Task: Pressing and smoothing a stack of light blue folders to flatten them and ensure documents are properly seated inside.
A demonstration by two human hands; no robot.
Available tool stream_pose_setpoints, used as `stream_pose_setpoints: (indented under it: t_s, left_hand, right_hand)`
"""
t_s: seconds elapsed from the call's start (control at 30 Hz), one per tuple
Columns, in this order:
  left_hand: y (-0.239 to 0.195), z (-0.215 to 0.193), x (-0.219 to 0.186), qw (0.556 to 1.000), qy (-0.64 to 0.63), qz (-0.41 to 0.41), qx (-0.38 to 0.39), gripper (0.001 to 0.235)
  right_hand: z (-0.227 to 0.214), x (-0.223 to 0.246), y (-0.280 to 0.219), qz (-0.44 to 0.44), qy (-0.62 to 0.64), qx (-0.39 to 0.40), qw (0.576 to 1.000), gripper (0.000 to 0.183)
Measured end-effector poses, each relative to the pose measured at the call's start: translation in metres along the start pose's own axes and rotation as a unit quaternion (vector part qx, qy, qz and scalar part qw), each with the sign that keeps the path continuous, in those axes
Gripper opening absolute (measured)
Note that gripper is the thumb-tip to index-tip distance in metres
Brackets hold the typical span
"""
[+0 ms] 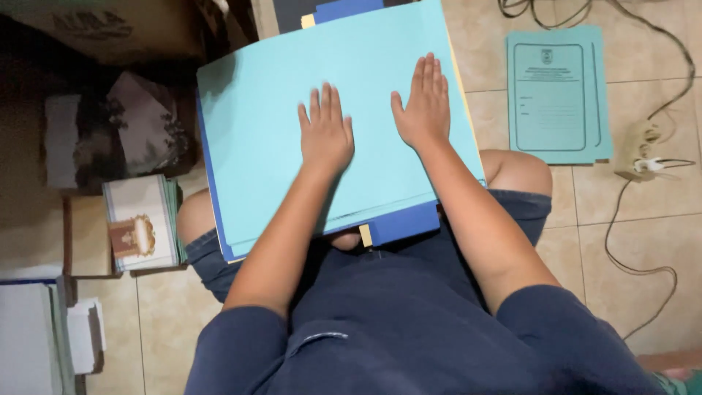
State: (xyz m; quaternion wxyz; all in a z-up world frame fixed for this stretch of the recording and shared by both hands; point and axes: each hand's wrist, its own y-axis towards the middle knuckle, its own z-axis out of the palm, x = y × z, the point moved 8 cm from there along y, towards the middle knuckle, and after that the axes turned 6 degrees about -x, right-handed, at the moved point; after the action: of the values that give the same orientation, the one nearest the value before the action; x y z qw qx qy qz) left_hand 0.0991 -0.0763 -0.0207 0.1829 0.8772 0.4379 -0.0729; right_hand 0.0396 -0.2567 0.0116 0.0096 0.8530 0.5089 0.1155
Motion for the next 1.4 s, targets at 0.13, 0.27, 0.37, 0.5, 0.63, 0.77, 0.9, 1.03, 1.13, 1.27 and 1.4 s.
stream_pose_setpoints:
  t_s: [0.13, 0.27, 0.37, 0.5, 0.63, 0.77, 0.9, 1.03, 1.13, 1.27, 1.4]
  left_hand:
    - [0.094, 0.02, 0.033, 0.996, 0.059, -0.034, 0.052, 0.066]
    - [0.134, 0.023, 0.05, 0.991, 0.079, -0.068, 0.08, 0.067]
    - [0.109, 0.007, 0.039, 0.993, 0.075, -0.059, 0.072, 0.068]
    - [0.035, -0.01, 0.004, 0.998, 0.04, -0.013, 0.036, 0.066]
    - [-0.056, -0.018, -0.038, 0.998, 0.017, 0.065, 0.012, 0.067]
    - [-0.101, -0.021, -0.051, 0.994, -0.008, 0.107, 0.034, 0.067]
    - [-0.064, -0.02, -0.031, 0.995, -0.022, 0.042, 0.084, 0.065]
    - [0.03, 0.007, 0.004, 0.998, 0.034, 0.03, 0.039, 0.065]
    - [0.088, 0.015, 0.029, 0.989, 0.068, -0.053, 0.117, 0.065]
    - [0.12, 0.009, 0.036, 0.99, 0.051, -0.084, 0.097, 0.064]
    - [0.079, -0.008, 0.014, 0.991, 0.05, -0.062, 0.108, 0.064]
  right_hand:
    - [0.001, -0.003, 0.0, 0.0, 0.005, -0.016, 1.0, 0.079]
    - [-0.002, 0.0, 0.003, -0.001, 0.007, -0.021, 1.0, 0.079]
    - [0.0, 0.001, 0.004, 0.006, 0.003, -0.011, 1.0, 0.078]
    - [0.006, -0.001, 0.003, 0.009, -0.005, -0.002, 1.0, 0.079]
    - [0.004, -0.003, 0.0, 0.004, 0.016, -0.02, 1.0, 0.079]
    - [0.004, -0.004, 0.0, -0.013, 0.018, -0.034, 0.999, 0.076]
    - [0.009, -0.003, -0.001, -0.028, 0.011, -0.039, 0.999, 0.077]
    - [-0.004, 0.001, 0.002, -0.011, -0.003, -0.019, 1.0, 0.079]
    - [-0.012, 0.005, -0.003, 0.036, 0.022, 0.079, 0.996, 0.076]
    - [-0.013, 0.002, 0.003, 0.041, 0.013, 0.078, 0.996, 0.078]
    - [-0.012, 0.005, 0.0, 0.037, 0.011, 0.08, 0.996, 0.078]
